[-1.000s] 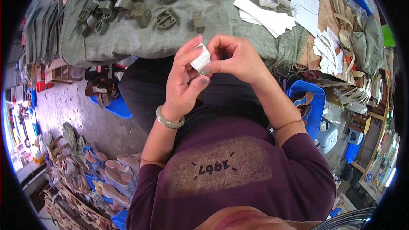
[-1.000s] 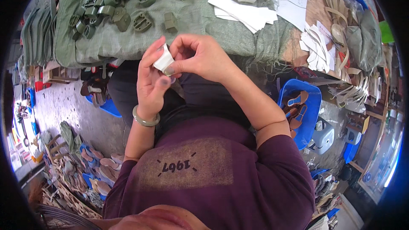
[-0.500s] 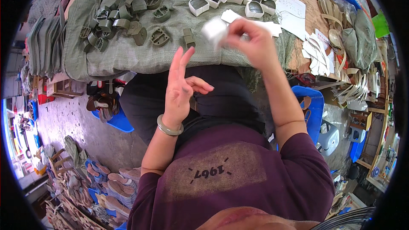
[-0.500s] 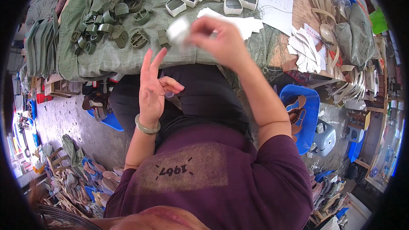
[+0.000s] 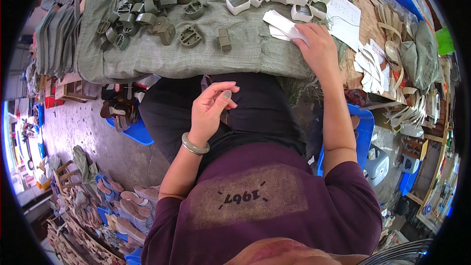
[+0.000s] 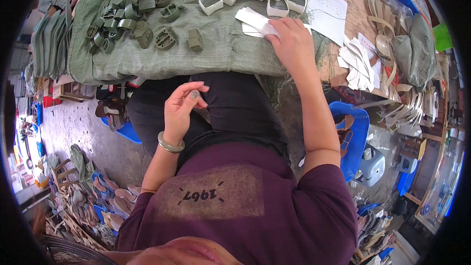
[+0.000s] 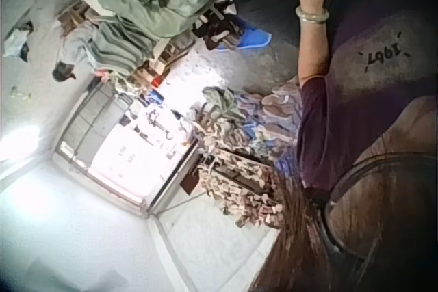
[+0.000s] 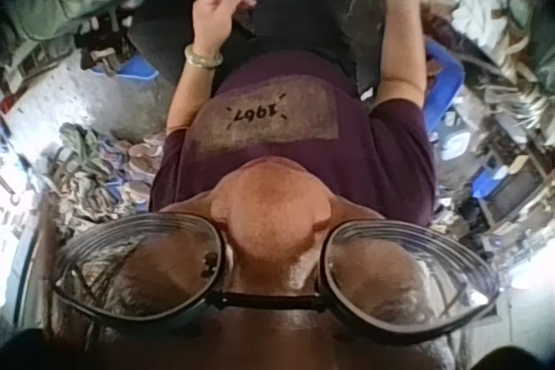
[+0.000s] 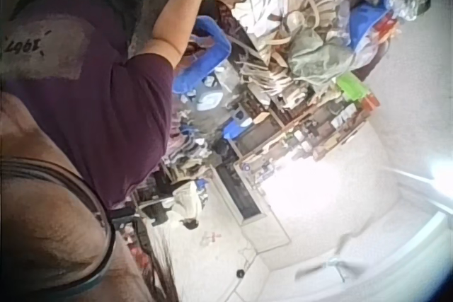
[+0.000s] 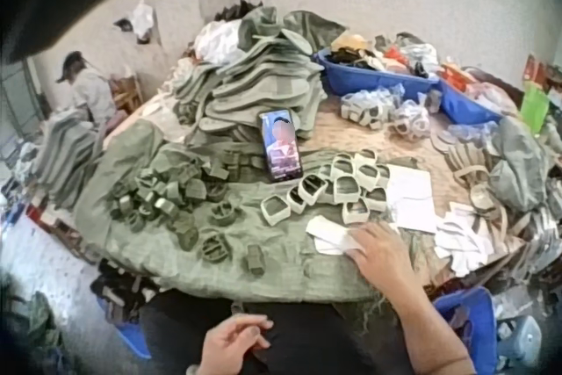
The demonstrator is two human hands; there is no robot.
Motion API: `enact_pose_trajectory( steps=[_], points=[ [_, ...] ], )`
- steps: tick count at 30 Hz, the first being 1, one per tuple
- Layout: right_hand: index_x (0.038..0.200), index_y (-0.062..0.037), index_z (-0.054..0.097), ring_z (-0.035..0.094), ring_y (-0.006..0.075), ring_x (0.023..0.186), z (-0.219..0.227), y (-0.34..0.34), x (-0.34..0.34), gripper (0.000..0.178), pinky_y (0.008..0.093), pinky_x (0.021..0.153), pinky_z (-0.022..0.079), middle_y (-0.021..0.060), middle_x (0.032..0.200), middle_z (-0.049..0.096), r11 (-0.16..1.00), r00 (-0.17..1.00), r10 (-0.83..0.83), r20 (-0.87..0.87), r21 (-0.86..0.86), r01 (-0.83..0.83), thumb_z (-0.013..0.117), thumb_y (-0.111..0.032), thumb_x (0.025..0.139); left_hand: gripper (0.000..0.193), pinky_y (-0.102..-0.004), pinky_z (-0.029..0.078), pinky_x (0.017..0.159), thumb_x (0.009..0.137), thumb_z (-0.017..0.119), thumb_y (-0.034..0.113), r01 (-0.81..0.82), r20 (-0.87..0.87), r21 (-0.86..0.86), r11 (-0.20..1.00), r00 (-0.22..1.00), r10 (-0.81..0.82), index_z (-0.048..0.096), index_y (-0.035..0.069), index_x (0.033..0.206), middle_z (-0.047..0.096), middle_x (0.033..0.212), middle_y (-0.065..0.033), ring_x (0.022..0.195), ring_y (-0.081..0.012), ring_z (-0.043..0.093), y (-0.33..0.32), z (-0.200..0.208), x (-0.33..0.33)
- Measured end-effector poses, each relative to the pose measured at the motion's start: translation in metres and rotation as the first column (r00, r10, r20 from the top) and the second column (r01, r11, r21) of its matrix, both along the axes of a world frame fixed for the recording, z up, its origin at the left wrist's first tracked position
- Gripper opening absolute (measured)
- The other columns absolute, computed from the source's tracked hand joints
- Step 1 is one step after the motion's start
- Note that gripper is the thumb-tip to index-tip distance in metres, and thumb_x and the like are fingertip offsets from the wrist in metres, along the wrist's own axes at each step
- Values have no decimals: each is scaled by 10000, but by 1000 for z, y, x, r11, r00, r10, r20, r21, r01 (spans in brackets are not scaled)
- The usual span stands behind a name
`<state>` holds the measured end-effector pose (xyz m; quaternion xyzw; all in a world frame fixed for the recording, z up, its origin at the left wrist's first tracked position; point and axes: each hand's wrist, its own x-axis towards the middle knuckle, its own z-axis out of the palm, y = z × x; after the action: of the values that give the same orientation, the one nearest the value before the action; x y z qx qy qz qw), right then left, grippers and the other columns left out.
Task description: Assemble shoe components by attaching white lining strips to green heel or toe caps.
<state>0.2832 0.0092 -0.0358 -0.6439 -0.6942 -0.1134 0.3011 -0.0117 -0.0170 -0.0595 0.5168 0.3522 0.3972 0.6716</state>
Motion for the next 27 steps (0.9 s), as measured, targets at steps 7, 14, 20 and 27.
enact_pose_trajectory(
  steps=[7,14,20,27],
  points=[
    [912,-52,668,581,275,853,1,-7,-5,204,361,758,464,75,903,647,1000,980,-15,-198,-18,11,679,-114,718,229,-188,443,663,922,543,157,23,-36,-43,999,999,-24,587,34,1110,636,977,-36,720,-64,575,-9,-8,2],
    [887,-75,680,582,269,886,-2,-7,3,156,361,779,459,56,925,649,997,976,20,-215,-67,-36,662,-123,740,210,-212,472,688,920,526,105,-19,-54,-33,999,998,18,583,14,1100,638,999,-71,742,-79,579,-11,5,5],
    [940,-37,644,584,276,771,16,-13,-21,141,324,719,463,110,869,616,985,860,97,-501,173,-11,575,-19,818,461,-239,482,757,881,559,41,35,43,125,992,998,-41,404,38,1316,517,1214,-101,847,-95,570,-9,13,15],
    [975,-54,642,565,282,814,7,9,-44,221,340,728,457,109,875,594,966,950,239,-200,144,-213,572,21,779,644,-282,477,831,796,659,26,15,-47,237,971,999,-4,347,64,1357,441,1289,-103,1023,-169,544,9,27,42]
  ],
)
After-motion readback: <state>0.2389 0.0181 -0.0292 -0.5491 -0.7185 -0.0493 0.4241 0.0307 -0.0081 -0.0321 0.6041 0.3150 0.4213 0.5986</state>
